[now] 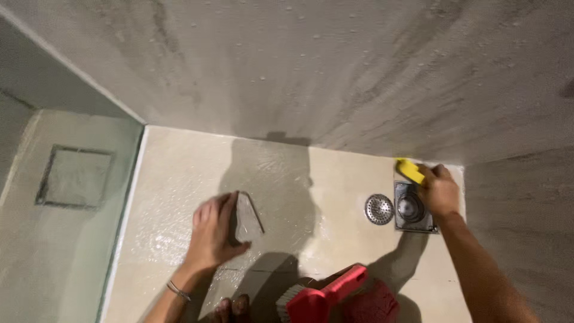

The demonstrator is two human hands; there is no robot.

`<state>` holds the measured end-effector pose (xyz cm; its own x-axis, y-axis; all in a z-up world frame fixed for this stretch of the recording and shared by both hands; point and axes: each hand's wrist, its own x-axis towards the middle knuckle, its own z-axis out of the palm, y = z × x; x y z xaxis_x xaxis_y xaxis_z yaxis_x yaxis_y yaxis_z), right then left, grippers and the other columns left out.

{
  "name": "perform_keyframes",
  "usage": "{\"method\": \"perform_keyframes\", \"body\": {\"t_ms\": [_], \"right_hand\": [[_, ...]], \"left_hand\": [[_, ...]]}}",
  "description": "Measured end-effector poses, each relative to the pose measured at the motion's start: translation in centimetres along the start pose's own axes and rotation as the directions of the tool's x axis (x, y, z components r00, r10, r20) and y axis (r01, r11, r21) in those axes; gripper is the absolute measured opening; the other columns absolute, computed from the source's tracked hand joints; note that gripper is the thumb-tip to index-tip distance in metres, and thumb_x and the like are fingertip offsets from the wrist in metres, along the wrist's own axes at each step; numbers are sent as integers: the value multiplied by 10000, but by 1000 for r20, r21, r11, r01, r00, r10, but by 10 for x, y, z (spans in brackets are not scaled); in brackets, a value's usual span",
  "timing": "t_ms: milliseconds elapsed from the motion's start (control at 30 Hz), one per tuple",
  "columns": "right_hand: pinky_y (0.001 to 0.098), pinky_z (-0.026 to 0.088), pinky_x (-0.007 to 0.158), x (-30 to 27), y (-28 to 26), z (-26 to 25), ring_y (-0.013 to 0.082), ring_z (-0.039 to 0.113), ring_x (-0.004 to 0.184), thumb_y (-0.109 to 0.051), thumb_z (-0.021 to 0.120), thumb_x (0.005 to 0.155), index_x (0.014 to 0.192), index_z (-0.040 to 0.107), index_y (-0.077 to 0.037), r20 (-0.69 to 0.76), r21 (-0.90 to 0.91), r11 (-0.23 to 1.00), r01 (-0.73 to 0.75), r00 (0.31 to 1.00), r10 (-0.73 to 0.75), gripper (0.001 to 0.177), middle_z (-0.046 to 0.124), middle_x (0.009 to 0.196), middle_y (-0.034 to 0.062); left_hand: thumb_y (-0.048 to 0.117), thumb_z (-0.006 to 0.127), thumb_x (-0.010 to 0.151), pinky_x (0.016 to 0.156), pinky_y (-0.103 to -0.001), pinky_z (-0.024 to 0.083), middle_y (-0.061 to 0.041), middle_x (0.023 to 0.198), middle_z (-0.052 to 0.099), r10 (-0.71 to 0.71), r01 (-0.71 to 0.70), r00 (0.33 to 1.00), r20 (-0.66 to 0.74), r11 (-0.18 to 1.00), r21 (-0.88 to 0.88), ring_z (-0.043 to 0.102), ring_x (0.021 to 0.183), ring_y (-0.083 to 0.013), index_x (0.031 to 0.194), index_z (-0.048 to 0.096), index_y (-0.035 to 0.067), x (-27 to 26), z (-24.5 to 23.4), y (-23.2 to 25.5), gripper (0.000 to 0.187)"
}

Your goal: The person scrubs the shower floor and drain using a sponge and brushes, then picks up and scrubs a loose floor tile before replacing it.

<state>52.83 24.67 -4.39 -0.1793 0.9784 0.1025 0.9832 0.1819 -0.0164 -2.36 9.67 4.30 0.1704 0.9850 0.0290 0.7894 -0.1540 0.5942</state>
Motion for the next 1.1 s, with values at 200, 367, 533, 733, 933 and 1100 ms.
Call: {"method": "perform_keyframes", "body": {"t_ms": [200, 367, 533, 733, 933, 1100], "right_hand": [[377, 603, 795, 19, -62, 3, 278, 696, 918, -143, 792, 878, 1199, 659, -26, -121, 259, 933, 250, 967, -225, 367, 694, 1184, 176], [400, 575, 865, 66, -207, 9, 364, 645, 1100, -29, 681, 799, 1275, 640, -132, -6, 253, 872, 420, 902, -433, 488, 666, 1303, 179], [416, 591, 912, 51, -151, 0, 293, 688, 1061, -148, 689, 977, 1311, 648, -122, 188, 223, 955, 194, 953, -237, 337, 702, 1186, 133], [393, 608, 814, -3, 6, -29, 258, 701, 941, -109, 791, 810, 1259, 686, -67, -5, 46, 999, -28, 1000, 28, 463, 730, 1127, 144], [381, 584, 626, -6, -15, -24, 237, 680, 760, -138, 736, 945, 1221, 716, -43, -51, 79, 983, -166, 984, 170, 292, 730, 1086, 149], [363, 634, 815, 44, -190, 4, 235, 762, 897, -201, 721, 933, 1252, 644, -140, 465, 597, 721, -353, 884, 49, 334, 705, 1166, 58]], "left_hand": [[107, 831, 705, 1202, -489, 319, -129, 1452, 480, 19, -40, 998, 56, 916, 399, 438, 1380, -284, 1427, 481, 56, 58, -11, 1, 803], [141, 781, 737, 1206, -495, 301, -134, 1487, 473, 31, -22, 999, -37, 970, 243, 424, 1388, -315, 1437, 486, 74, 44, 23, 18, 763], [292, 715, 834, 1203, -546, 234, -119, 1536, 424, 17, -27, 999, 43, 970, 243, 378, 1433, -279, 1473, 453, 94, 25, 40, 9, 718], [507, 680, 788, 1193, -620, 152, -106, 1614, 338, -54, 84, 995, -81, 904, 419, 311, 1474, -286, 1503, 396, 164, 21, 21, -13, 842], [560, 708, 785, 1212, -642, 154, -284, 1597, 304, -190, 249, 951, -244, 939, 238, 278, 1507, -371, 1572, 323, -5, 10, 18, -32, 1043], [550, 651, 859, 1260, -560, 160, -290, 1624, 314, -137, 212, 946, -293, 947, 240, 279, 1541, -355, 1558, 307, -94, 8, 27, -42, 1011]]}}
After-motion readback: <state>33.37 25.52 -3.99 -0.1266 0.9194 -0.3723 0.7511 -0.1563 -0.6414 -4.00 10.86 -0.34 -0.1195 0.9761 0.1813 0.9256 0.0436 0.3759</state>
